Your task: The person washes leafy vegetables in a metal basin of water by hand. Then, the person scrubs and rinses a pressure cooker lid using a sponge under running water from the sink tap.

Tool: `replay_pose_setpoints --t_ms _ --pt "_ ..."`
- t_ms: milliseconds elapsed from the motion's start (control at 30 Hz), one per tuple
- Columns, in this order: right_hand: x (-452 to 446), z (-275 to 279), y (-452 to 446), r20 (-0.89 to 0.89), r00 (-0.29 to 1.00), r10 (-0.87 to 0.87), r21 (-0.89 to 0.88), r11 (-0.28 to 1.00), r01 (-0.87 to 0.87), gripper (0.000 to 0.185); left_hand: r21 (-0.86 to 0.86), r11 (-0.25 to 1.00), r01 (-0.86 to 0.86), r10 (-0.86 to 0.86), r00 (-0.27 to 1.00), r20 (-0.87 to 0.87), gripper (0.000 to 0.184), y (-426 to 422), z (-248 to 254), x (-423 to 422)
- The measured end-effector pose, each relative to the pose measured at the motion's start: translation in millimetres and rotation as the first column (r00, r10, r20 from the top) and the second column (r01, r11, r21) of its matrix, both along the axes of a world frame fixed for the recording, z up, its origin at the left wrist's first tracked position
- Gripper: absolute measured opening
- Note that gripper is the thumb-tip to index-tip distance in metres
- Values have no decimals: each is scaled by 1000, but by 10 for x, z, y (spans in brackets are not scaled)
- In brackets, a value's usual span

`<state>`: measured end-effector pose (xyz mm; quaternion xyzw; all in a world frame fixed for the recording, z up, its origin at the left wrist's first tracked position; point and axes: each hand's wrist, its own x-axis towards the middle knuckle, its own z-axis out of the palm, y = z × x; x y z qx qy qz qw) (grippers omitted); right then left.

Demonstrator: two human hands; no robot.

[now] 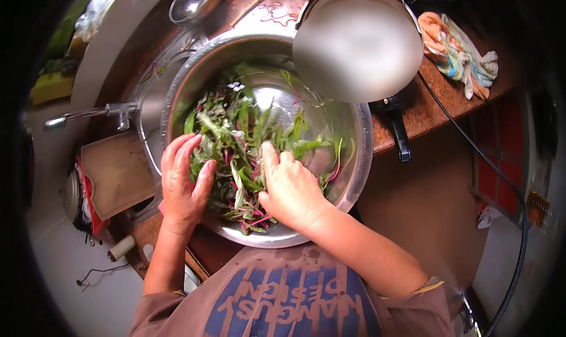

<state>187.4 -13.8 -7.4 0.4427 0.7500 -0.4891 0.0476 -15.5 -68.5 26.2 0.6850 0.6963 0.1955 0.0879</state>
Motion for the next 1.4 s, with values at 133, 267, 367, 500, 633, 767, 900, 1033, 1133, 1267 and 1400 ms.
replay_pose_setpoints --t_ms 133,267,367,500,633,767,900,1033,1133,1267,1400 --pt "-6 -74 43 -117 982 -150 -116 984 137 70 -424 878 -223 340 913 224 57 -381 -54 65" --pt "57 -96 104 -265 914 -307 -279 932 231 66 -547 817 -181 390 873 292 73 -242 -87 277" --pt "49 30 172 -326 873 -363 -303 915 267 61 -528 833 -164 538 461 706 80 -140 -384 321" --pt "45 343 279 -397 868 -299 -93 954 287 55 -444 887 -125 438 -72 896 67 114 -281 512" --pt "0 562 286 -453 886 -101 319 909 267 48 -360 924 -130 301 -331 894 43 293 -305 585" --pt "-32 771 226 -351 935 55 465 877 123 52 -277 954 -116 176 -531 829 34 380 -392 622" --pt "-101 612 76 -231 951 205 642 766 -9 53 -188 978 -87 104 -576 811 43 357 -478 594" --pt "-163 281 -23 -184 952 243 681 730 -55 54 -352 934 -59 257 -572 779 34 364 -598 465" --pt "-179 176 -101 -98 955 280 643 751 -154 62 -455 875 -167 402 -275 874 33 298 -610 325" --pt "-72 161 -110 -106 902 418 562 774 -292 81 -459 790 -406 512 26 859 40 186 -546 157" --pt "141 287 76 -348 875 338 360 910 -209 77 -197 785 -588 471 359 806 56 144 -442 173"
